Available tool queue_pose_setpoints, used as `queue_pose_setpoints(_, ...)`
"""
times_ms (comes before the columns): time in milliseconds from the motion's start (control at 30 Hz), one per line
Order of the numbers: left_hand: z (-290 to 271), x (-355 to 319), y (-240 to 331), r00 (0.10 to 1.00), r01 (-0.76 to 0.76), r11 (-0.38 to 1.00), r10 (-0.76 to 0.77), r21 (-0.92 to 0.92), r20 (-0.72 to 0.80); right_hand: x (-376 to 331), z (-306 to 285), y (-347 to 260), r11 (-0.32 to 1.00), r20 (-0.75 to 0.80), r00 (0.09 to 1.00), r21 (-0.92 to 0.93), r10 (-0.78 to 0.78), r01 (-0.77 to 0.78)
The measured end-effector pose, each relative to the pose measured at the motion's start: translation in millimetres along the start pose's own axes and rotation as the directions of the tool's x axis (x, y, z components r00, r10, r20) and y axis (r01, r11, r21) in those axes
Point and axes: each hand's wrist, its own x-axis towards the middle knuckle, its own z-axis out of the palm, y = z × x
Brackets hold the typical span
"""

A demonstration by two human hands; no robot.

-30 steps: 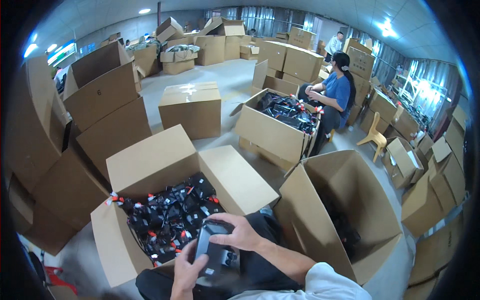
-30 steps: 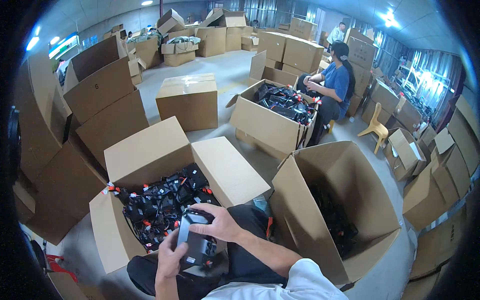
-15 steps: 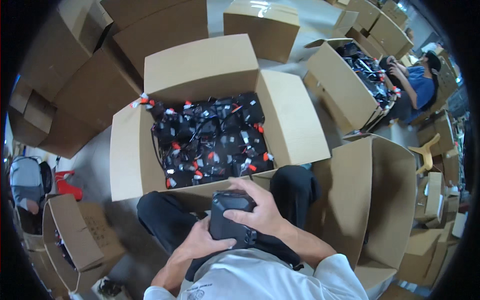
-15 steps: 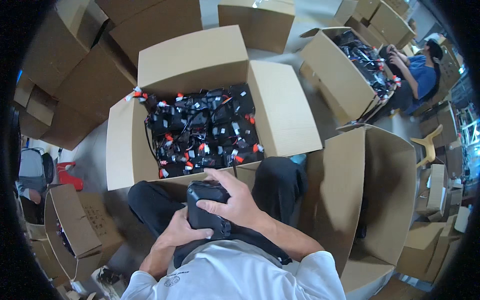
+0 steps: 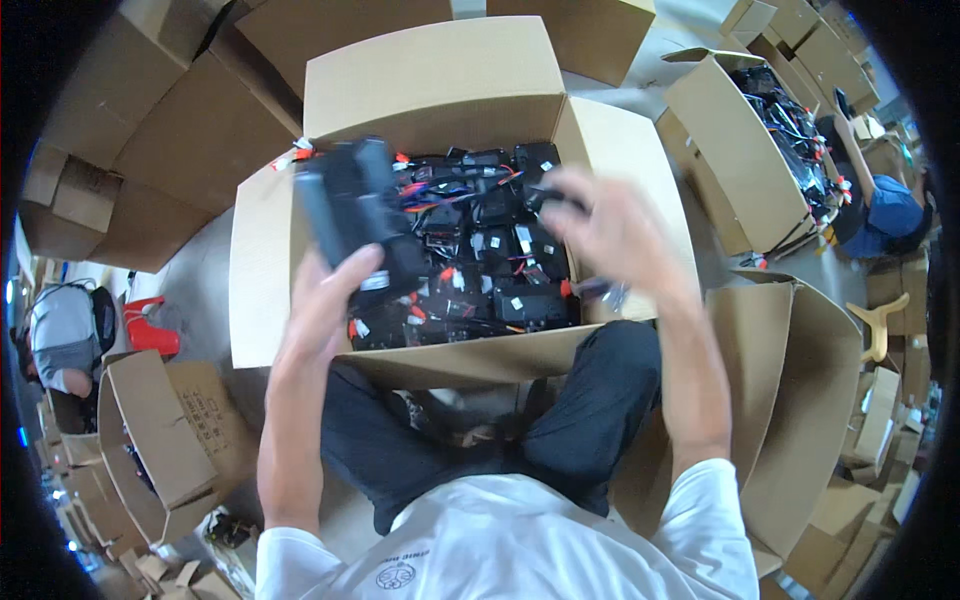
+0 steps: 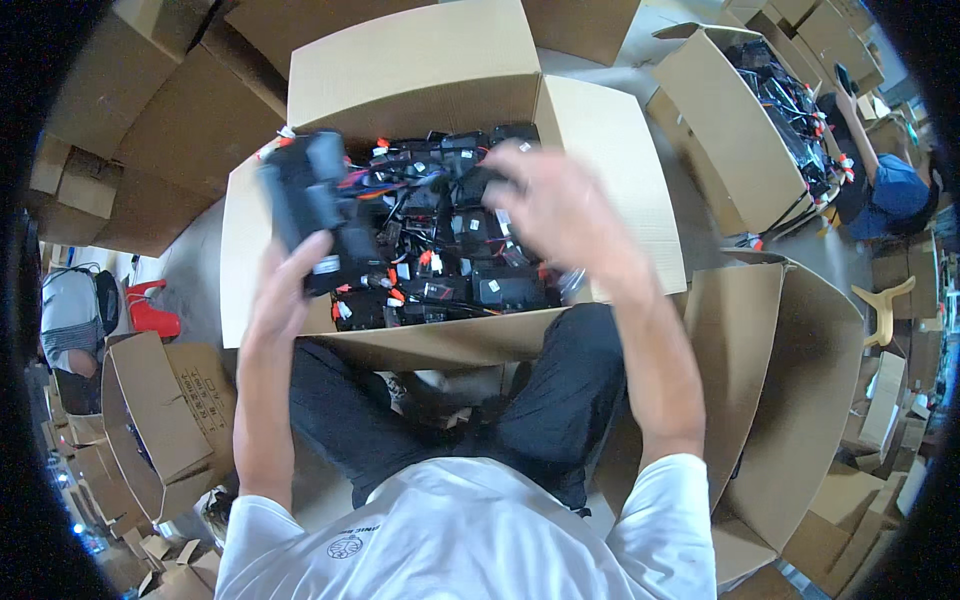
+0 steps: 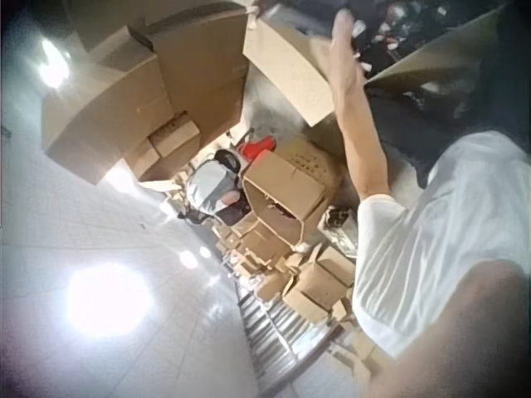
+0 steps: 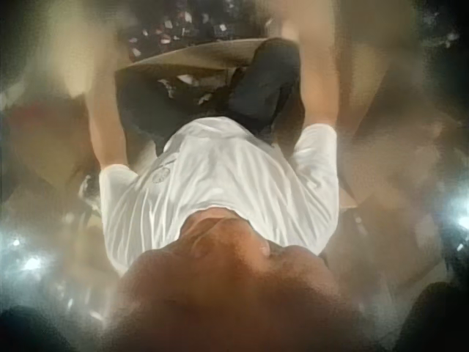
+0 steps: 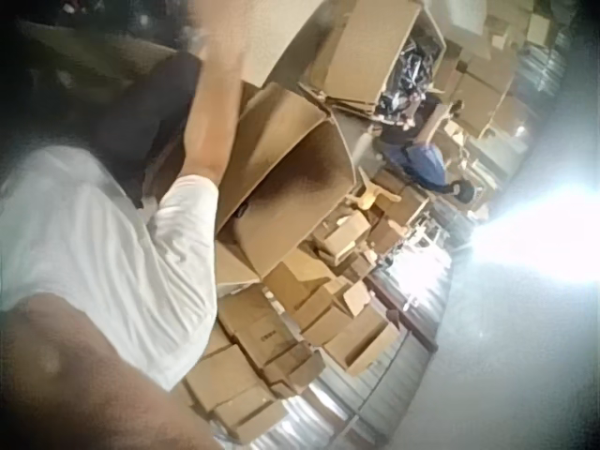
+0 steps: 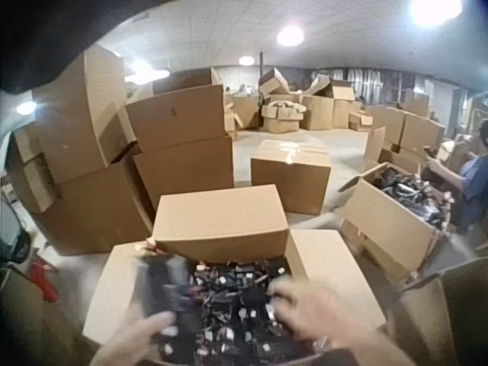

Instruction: The person takes electronic display units with wiring harnesses from a cardboard box by hand, turns them over, and packs them into another cardboard box.

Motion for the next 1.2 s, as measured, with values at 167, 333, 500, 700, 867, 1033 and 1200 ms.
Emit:
queue_pose_setpoints(167,101,104,-136,0.835,0.463,0.886,-0.422,-0.034,0.354,64,-23,47,0.639,-0.127,0.941,-0.761,-0.314,0.111)
queue_pose_setpoints(333,169,160,-282,0.786,0.533,0.835,-0.427,-0.139,0.447,30,56,42,0.924,-0.231,0.964,-0.382,-0.131,0.034)
queue_pose_setpoints(500,210,179,-285,0.830,0.416,0.868,-0.485,0.271,0.277,11,84,66,0.901,0.082,0.996,-0.429,-0.032,0.065)
queue_pose_setpoints(700,185,202,-270,0.933,0.181,0.757,-0.335,0.628,0.135,18,109,55,0.894,0.221,0.966,-0.395,-0.133,0.213)
queue_pose_setpoints(867,179,207,-263,0.973,-0.025,0.514,-0.186,0.857,0.139,10,117,61,0.900,0.217,0.968,-0.385,-0.129,0.206)
queue_pose_setpoints(1033,138,257,-280,0.769,-0.447,-0.253,0.381,0.858,0.513,16,120,46,0.898,0.277,0.956,-0.390,-0.098,0.205)
queue_pose_setpoints(1200,80,332,-282,0.810,-0.424,-0.390,0.242,0.817,0.535,29,151,27,0.898,0.287,0.933,-0.316,-0.217,0.306)
